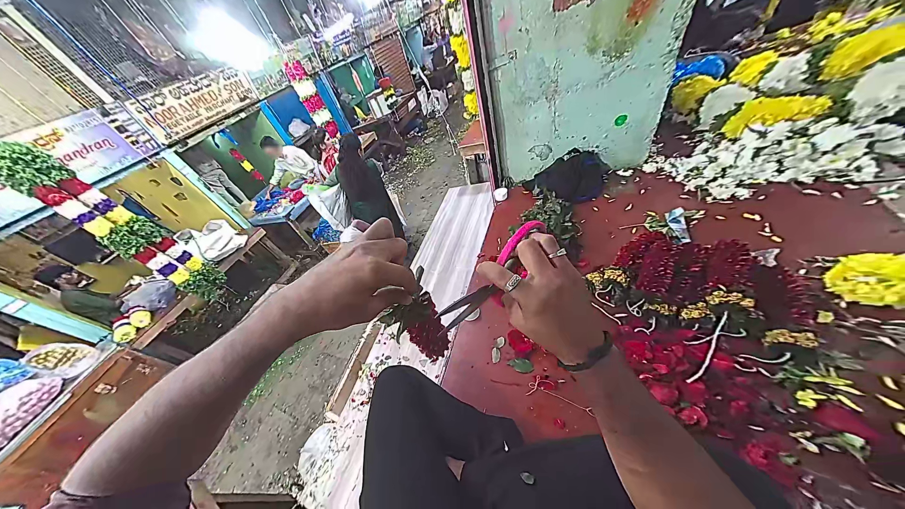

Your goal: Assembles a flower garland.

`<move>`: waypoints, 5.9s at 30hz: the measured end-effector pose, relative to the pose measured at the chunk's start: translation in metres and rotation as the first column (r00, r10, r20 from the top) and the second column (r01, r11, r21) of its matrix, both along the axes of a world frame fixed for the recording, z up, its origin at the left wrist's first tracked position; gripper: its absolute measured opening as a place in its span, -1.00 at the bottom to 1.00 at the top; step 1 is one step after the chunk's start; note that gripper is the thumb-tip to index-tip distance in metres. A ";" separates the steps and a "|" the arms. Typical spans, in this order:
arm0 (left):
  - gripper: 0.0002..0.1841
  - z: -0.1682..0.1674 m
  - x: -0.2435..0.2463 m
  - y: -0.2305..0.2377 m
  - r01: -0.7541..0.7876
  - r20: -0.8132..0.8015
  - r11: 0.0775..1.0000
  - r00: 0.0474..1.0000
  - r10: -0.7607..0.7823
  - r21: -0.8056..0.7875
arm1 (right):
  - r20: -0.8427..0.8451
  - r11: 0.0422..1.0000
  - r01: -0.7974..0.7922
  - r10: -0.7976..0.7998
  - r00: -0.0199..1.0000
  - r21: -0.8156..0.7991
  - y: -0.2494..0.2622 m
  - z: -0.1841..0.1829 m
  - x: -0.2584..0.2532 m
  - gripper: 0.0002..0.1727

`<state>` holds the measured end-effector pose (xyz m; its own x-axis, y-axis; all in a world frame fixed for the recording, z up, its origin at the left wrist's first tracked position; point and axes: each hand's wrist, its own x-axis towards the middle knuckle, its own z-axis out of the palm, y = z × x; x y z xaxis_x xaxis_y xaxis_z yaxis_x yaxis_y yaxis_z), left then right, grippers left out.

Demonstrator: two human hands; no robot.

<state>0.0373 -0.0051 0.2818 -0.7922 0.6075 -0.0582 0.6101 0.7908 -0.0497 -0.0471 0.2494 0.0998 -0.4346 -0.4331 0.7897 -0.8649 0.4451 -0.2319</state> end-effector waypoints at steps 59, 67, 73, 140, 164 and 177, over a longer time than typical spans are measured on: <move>-0.81 -0.013 -0.011 0.025 -0.064 0.264 0.988 0.964 0.025 0.142 | 0.050 0.973 -0.204 0.199 0.979 0.107 0.021 0.016 -0.002 -0.53; -0.81 -0.014 -0.017 0.014 -0.141 0.336 0.980 0.938 0.085 0.143 | 0.178 0.986 -0.160 0.164 0.970 -0.038 0.025 0.001 -0.016 -0.57; -0.83 -0.016 -0.012 0.004 -0.201 0.330 0.967 0.934 0.140 0.159 | 0.661 0.937 -0.111 -0.146 0.736 0.332 0.028 -0.026 -0.039 -0.58; -0.57 -0.061 -0.019 -0.002 -0.698 0.481 0.702 0.668 0.568 0.142 | 0.049 0.997 -0.043 0.040 0.998 0.059 -0.024 -0.029 0.005 -0.65; -0.48 -0.067 -0.027 -0.002 -0.728 0.423 0.676 0.652 0.629 0.115 | 0.025 0.993 0.069 -0.072 0.997 0.096 -0.025 -0.034 0.005 -0.62; -0.79 -0.032 -0.019 -0.008 -0.643 0.228 0.765 0.741 0.631 -0.027 | 0.134 0.997 0.074 -0.074 0.988 0.002 -0.013 -0.040 -0.012 -0.60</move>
<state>0.0188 -0.0132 0.2497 -0.9669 -0.0277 -0.2538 -0.0467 0.9965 0.0690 -0.0593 0.2360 0.0598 -0.5671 -0.3936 0.7235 -0.7907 0.5061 -0.3444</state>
